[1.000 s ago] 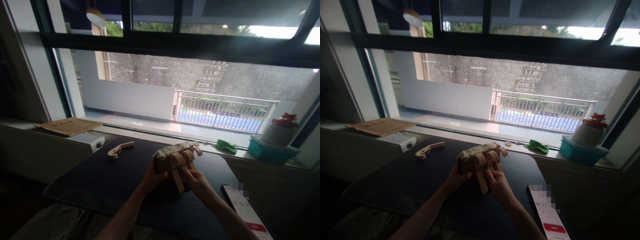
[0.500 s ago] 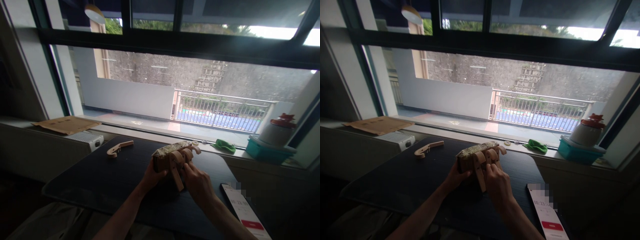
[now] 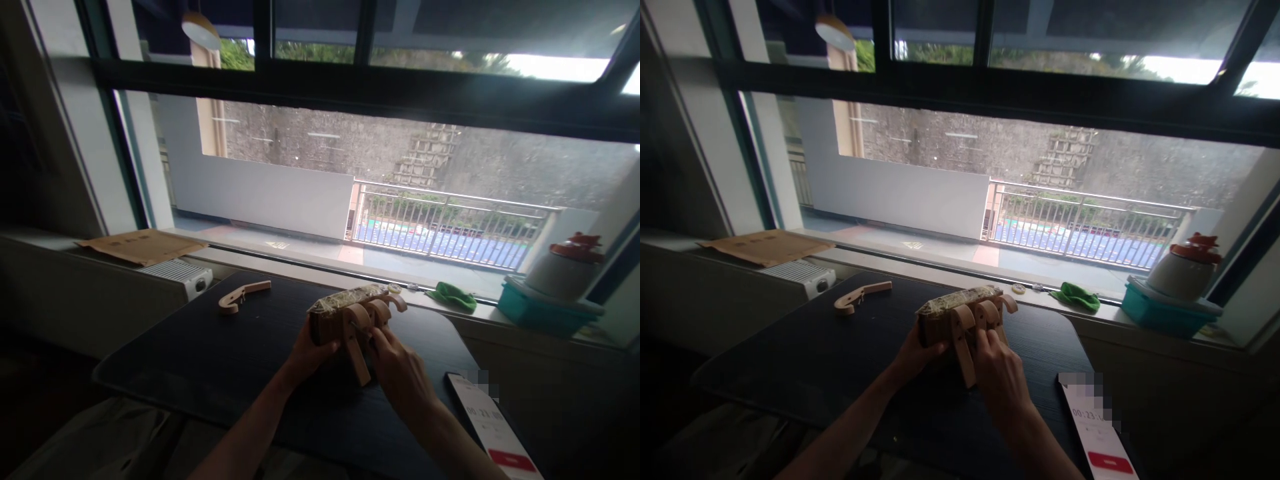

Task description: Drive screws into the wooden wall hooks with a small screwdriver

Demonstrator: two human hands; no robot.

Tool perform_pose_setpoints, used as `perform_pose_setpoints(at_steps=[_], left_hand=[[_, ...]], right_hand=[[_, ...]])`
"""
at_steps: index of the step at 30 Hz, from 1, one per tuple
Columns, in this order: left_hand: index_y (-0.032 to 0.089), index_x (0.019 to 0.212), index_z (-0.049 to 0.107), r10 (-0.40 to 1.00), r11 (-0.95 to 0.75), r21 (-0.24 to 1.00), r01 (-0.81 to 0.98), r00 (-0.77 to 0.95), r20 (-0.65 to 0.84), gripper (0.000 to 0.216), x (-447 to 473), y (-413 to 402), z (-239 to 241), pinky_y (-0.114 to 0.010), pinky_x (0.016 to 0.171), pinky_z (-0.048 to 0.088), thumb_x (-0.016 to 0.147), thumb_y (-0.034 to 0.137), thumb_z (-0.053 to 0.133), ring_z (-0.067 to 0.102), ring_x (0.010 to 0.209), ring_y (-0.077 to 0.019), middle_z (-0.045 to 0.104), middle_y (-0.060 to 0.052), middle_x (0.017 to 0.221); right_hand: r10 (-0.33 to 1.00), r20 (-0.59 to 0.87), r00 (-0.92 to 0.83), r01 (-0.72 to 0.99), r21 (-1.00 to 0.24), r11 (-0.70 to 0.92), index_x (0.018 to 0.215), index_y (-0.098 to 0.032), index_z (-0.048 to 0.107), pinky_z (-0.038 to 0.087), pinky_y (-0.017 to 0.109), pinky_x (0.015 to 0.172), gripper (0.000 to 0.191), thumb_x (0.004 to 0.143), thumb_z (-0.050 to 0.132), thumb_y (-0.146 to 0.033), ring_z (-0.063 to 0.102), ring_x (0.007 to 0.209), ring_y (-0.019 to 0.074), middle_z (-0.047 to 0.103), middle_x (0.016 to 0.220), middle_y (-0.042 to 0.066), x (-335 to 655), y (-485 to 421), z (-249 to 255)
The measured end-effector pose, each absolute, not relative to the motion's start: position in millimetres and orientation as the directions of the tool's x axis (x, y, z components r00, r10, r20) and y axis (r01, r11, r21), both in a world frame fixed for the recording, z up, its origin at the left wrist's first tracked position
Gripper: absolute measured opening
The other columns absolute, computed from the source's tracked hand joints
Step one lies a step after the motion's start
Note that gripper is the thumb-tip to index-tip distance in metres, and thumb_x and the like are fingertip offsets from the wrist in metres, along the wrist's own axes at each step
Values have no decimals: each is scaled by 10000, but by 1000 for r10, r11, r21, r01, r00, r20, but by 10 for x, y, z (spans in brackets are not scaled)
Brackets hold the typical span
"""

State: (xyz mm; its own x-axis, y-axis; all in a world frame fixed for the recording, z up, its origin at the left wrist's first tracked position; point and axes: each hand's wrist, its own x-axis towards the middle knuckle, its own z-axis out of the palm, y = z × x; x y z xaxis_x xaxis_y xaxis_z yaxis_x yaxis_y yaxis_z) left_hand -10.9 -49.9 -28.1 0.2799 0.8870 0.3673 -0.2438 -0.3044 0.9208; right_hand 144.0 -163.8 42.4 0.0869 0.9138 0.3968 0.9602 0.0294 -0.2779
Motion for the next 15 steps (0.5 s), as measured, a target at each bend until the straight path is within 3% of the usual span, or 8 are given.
perform_pose_setpoints(at_steps=[2, 4, 7, 10, 12, 15], left_hand=[[146, 1159, 451, 888, -305, 925, -229, 281, 362, 672, -115, -496, -281, -424, 917, 458, 580, 265, 772, 561, 1073, -305, 620, -99, 1109], [144, 1163, 459, 892, -306, 930, -203, 281, 355, 676, -128, -499, -276, -427, 916, 458, 576, 266, 772, 562, 1071, -307, 623, -98, 1105], [152, 1182, 467, 898, -295, 935, -198, 277, 342, 690, -149, -506, -261, -425, 906, 465, 576, 279, 772, 560, 1081, -308, 628, -92, 1107], [161, 1173, 491, 912, -259, 935, -242, 257, 319, 697, -149, -519, -211, -418, 878, 485, 561, 310, 790, 573, 1065, -308, 645, -82, 1079], [156, 1124, 527, 939, -207, 941, -266, 215, 268, 654, -135, -553, -147, -407, 856, 500, 554, 326, 799, 592, 1032, -303, 659, -81, 1051], [161, 1077, 557, 981, -36, 937, -348, 165, 99, 562, -136, -719, -54, -383, 810, 523, 602, 361, 783, 633, 961, -280, 675, -91, 1021]], right_hand=[[918, 386, 89, 941, -335, 50, 951, -160, 622, 347, 265, 585, 236, 894, 399, -213, 588, 725, 181, 634, 922, 89, 1445, -1612, 421], [950, 289, 119, 823, -563, 68, 850, -153, 631, 336, 253, 550, 246, 885, 430, -291, 546, 649, 153, 611, 768, 53, 1484, -1567, 422], [997, -48, 65, 359, -931, -68, 853, -134, 628, 242, 216, 431, 372, 832, 477, -474, 363, 458, 78, 430, 541, -43, 1546, -1505, 412], [976, -218, -16, -8, -976, -218, 867, -136, 603, 135, 197, 390, 484, 750, 511, -596, 207, 406, 40, 323, 510, -92, 1522, -1509, 346], [981, -191, 38, -33, -981, -189, 847, -147, 593, 126, 197, 378, 520, 723, 501, -644, 209, 386, 35, 344, 500, -91, 1463, -1560, 269], [973, -28, 229, 76, -996, -47, 778, -162, 569, 174, 206, 367, 518, 653, 564, -664, 270, 377, 49, 360, 476, -86, 1415, -1694, 135]])
